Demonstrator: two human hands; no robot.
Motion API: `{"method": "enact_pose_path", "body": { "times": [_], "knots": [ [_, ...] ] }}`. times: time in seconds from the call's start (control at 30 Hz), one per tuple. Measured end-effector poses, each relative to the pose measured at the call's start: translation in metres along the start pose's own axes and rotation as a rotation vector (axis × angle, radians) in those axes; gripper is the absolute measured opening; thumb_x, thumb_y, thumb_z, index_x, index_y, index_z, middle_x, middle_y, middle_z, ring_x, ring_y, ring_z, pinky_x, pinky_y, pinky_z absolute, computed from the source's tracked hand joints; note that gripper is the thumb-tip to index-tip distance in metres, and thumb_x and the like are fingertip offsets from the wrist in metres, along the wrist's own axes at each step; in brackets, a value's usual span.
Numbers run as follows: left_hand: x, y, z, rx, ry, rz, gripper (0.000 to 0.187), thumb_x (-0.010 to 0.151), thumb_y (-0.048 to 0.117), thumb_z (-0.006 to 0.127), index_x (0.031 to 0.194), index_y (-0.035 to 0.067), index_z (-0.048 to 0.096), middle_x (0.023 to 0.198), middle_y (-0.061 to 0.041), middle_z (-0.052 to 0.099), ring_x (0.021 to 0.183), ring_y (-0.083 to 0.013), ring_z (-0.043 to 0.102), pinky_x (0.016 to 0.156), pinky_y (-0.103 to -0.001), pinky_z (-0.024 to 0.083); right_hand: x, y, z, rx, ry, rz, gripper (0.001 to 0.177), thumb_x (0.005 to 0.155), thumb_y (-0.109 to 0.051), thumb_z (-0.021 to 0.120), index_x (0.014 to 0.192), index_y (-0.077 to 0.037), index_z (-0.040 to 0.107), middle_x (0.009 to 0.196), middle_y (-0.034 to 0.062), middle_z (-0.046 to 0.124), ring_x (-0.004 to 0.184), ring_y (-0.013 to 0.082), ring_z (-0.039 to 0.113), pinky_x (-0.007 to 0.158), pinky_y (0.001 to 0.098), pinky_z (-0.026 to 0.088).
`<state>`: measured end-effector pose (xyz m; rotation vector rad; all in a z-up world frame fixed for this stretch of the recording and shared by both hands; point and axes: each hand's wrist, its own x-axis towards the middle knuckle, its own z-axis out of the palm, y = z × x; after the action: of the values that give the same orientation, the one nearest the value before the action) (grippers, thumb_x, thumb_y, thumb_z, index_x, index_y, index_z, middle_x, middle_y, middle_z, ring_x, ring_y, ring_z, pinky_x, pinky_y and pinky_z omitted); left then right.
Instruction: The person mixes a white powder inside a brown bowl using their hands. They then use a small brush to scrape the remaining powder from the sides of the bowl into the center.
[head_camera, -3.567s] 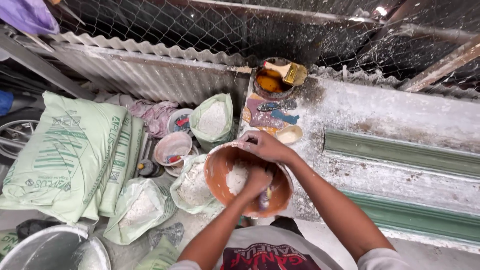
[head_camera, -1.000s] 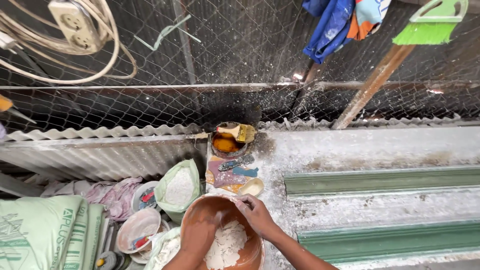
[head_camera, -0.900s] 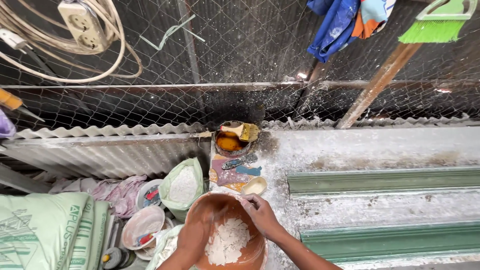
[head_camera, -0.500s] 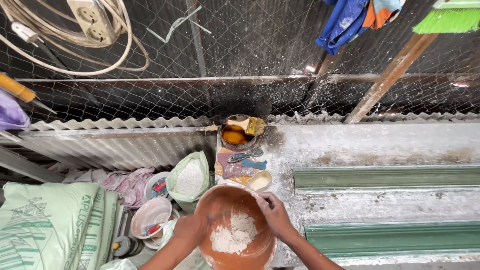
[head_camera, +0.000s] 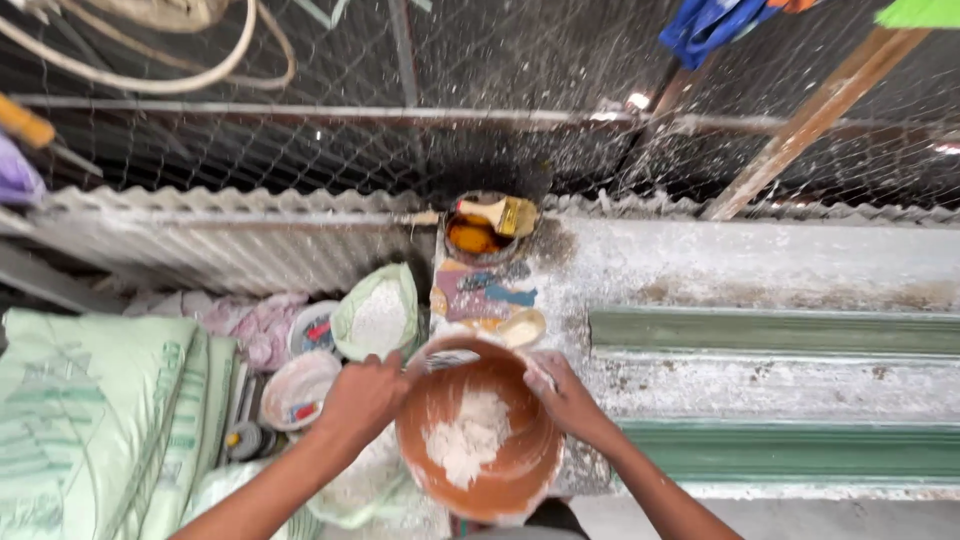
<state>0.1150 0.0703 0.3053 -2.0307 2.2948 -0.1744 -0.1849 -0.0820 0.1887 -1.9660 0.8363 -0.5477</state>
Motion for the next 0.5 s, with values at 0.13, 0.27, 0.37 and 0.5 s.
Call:
{"method": "enact_pose_path", "body": {
  "times": [0.13, 0.27, 0.37, 0.5],
  "knots": [
    [-0.023, 0.013, 0.035, -0.303, -0.447, -0.054, 0.018, 0.087, 0.024, 0.065, 0.097, 0.017, 0.078, 0.086, -0.014, 0.072, 0.080, -0.0335, 0.072, 0.062, -0.050, 0.057, 0.005, -0.026, 0.002, 0.291, 0.016, 0.092, 0.053, 0.106, -0.040, 0.047, 0.147, -0.007, 0.052, 0.141, 0.0106, 0.061, 0.132, 0.0212, 0.054, 0.113, 0.0353, 0.038],
    [-0.008, 0.013, 0.012, -0.081, -0.191, 0.111, 0.016, 0.086, 0.021, 0.064, 0.087, 0.013, 0.077, 0.082, -0.012, 0.072, 0.075, -0.0285, 0.074, 0.058, -0.044, 0.057, 0.015, -0.038, 0.001, 0.368, -0.014, 0.151, 0.053, 0.105, -0.041, 0.046, 0.146, -0.008, 0.052, 0.138, 0.0095, 0.064, 0.129, 0.0181, 0.055, 0.111, 0.0347, 0.041],
    [0.010, -0.012, -0.027, 0.018, 0.113, 0.118, 0.021, 0.084, 0.018, 0.063, 0.100, 0.015, 0.076, 0.084, -0.010, 0.072, 0.069, -0.0263, 0.074, 0.051, -0.040, 0.057, 0.020, -0.040, 0.001, 0.426, -0.093, 0.160, 0.054, 0.105, -0.041, 0.047, 0.147, -0.008, 0.052, 0.136, 0.0087, 0.064, 0.125, 0.0165, 0.056, 0.109, 0.0338, 0.043],
    [0.009, -0.047, -0.009, 0.118, -0.274, 0.023, 0.026, 0.095, 0.027, 0.057, 0.116, 0.023, 0.073, 0.096, -0.008, 0.071, 0.083, -0.0260, 0.072, 0.061, -0.039, 0.054, 0.029, -0.025, 0.003, 0.467, -0.133, 0.221, 0.055, 0.104, -0.041, 0.048, 0.146, -0.007, 0.054, 0.134, 0.0095, 0.066, 0.122, 0.0162, 0.058, 0.107, 0.0342, 0.046]
  ]
}}
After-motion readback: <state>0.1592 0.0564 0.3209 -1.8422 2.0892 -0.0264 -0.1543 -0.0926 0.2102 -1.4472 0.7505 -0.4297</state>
